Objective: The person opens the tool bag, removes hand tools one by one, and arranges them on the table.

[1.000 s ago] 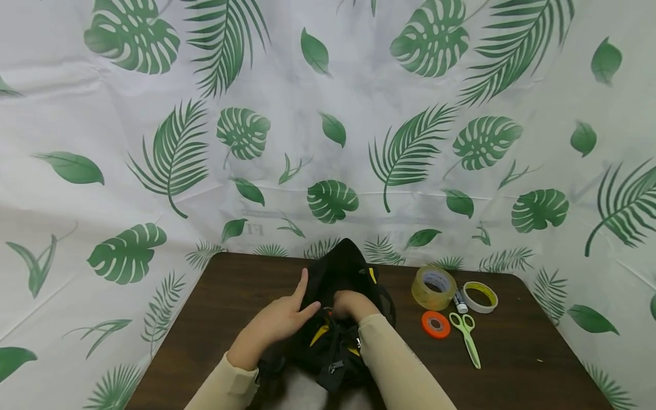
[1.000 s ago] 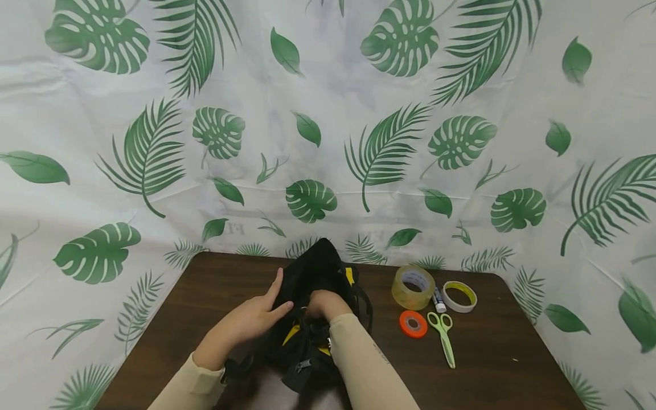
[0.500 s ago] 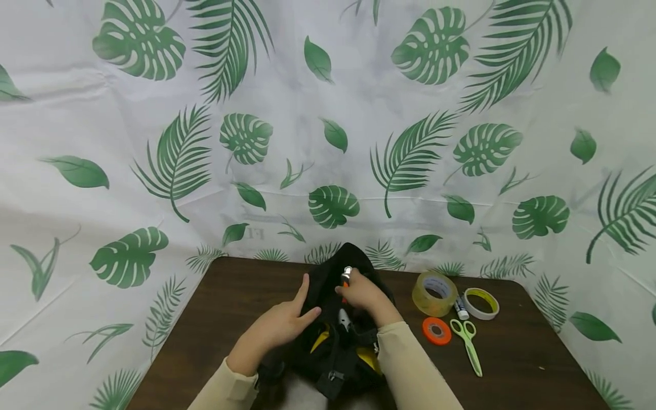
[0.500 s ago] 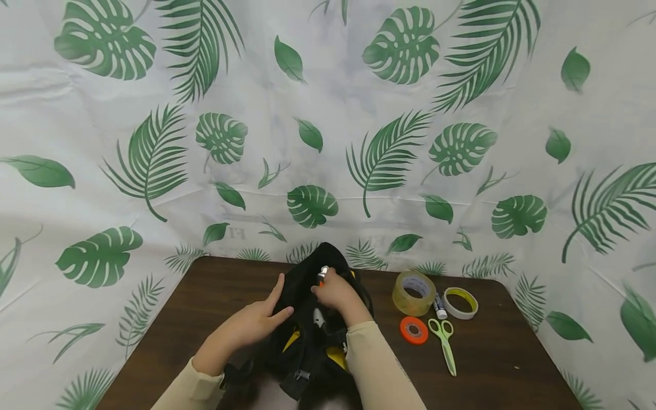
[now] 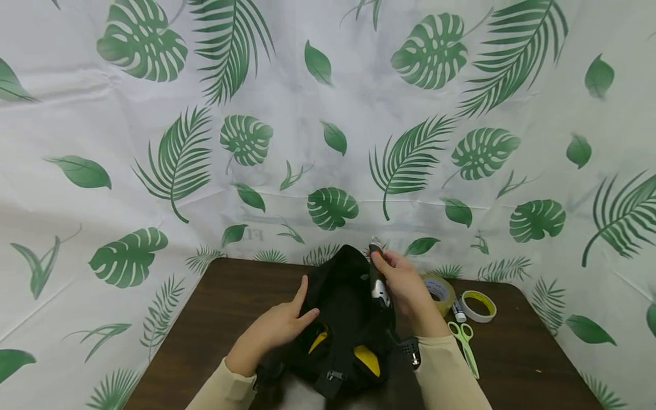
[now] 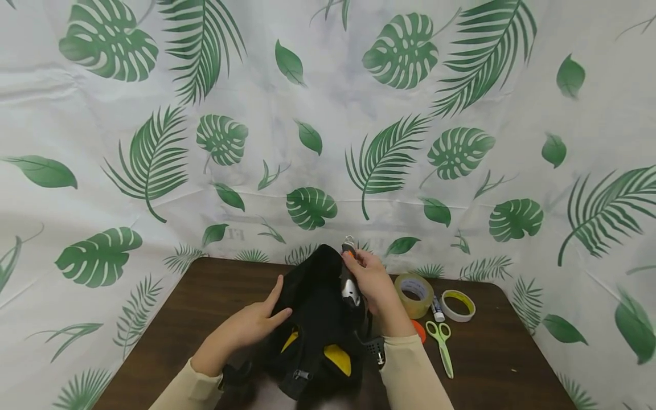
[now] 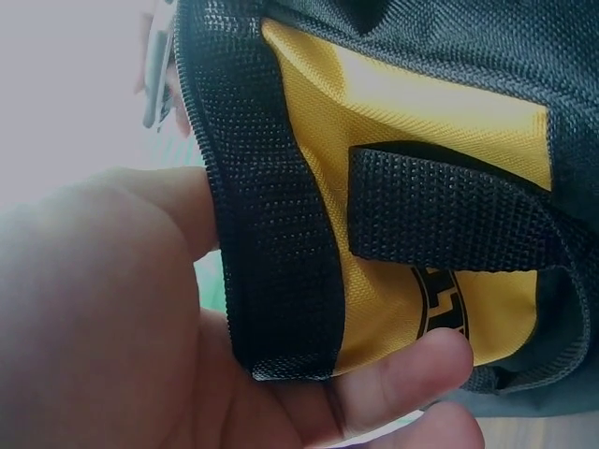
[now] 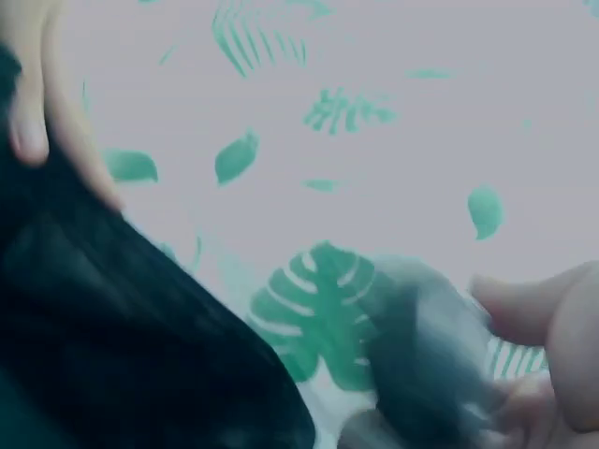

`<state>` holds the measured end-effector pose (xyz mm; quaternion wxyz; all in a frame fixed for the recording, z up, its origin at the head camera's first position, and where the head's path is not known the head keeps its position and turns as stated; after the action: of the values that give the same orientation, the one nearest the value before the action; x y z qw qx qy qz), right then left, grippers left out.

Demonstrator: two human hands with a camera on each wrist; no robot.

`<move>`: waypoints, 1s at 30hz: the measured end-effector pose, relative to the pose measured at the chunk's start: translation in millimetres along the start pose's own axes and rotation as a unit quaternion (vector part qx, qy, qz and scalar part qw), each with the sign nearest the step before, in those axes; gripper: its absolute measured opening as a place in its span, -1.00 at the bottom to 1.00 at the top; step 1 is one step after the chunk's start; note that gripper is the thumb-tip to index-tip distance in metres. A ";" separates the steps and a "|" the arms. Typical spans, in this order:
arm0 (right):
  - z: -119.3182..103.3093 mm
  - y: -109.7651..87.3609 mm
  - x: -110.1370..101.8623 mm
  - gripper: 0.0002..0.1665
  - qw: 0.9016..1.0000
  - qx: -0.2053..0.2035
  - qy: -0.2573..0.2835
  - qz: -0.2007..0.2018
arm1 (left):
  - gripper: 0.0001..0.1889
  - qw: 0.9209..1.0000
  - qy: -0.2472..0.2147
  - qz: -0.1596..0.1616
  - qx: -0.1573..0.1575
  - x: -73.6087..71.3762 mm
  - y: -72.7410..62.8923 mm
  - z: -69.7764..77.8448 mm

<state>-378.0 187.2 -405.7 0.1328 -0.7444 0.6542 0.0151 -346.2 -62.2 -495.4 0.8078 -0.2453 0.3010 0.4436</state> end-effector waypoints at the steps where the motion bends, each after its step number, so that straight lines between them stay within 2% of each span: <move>1: 4.6 -3.6 -1.8 -0.35 1.000 0.009 0.024 -0.003 | 0.01 1.000 0.000 0.000 0.000 0.3 -0.3 -0.2; 6: 26.8 -23.0 -7.0 -0.42 0.990 0.042 0.123 -0.054 | 0.01 1.000 0.005 -0.001 0.000 -0.1 -0.3 -2.2; 9: 34.1 -33.7 -13.7 -0.46 0.984 0.033 0.154 -0.082 | 0.01 1.000 0.004 0.000 0.000 -0.6 -0.3 -2.8; 12: 38.7 -40.7 -25.1 -0.43 0.984 0.008 0.159 -0.080 | 0.01 1.000 0.007 0.000 -0.002 -1.2 0.0 -3.0; 15: 46.4 -45.0 -38.6 -0.43 0.987 -0.003 0.150 -0.051 | 0.01 1.000 0.007 -0.002 0.000 -2.2 0.9 -1.8; 20: 73.9 -54.0 -65.9 -0.36 0.992 0.022 0.118 0.029 | 0.01 1.000 0.008 -0.003 -0.001 -2.9 1.6 -1.1; 23: 96.5 -61.2 -83.6 -0.36 0.990 0.039 0.118 0.060 | 0.01 1.000 0.007 -0.004 -0.002 -2.4 0.5 -1.3; 27: 126.8 -72.5 -106.6 -0.35 0.985 0.064 0.143 0.077 | 0.00 1.000 0.007 -0.006 0.001 -1.4 0.0 -1.1; 30: 144.1 -80.9 -129.2 -0.25 0.979 0.065 0.138 0.133 | 0.00 1.000 0.007 -0.006 0.001 -1.6 -0.1 -0.7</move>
<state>-295.7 352.7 -504.9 0.0858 -0.6354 0.7591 -0.1129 -347.0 -63.6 -494.7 0.8088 -0.2488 0.3055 0.4366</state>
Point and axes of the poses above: each hand's wrist, its own y-axis towards the middle knuckle, its own x-axis out of the palm, z = x × y, the point moved 10 cm from there along y, towards the middle knuckle, and after that the axes turned 4 degrees about x, right-handed, at the moved point
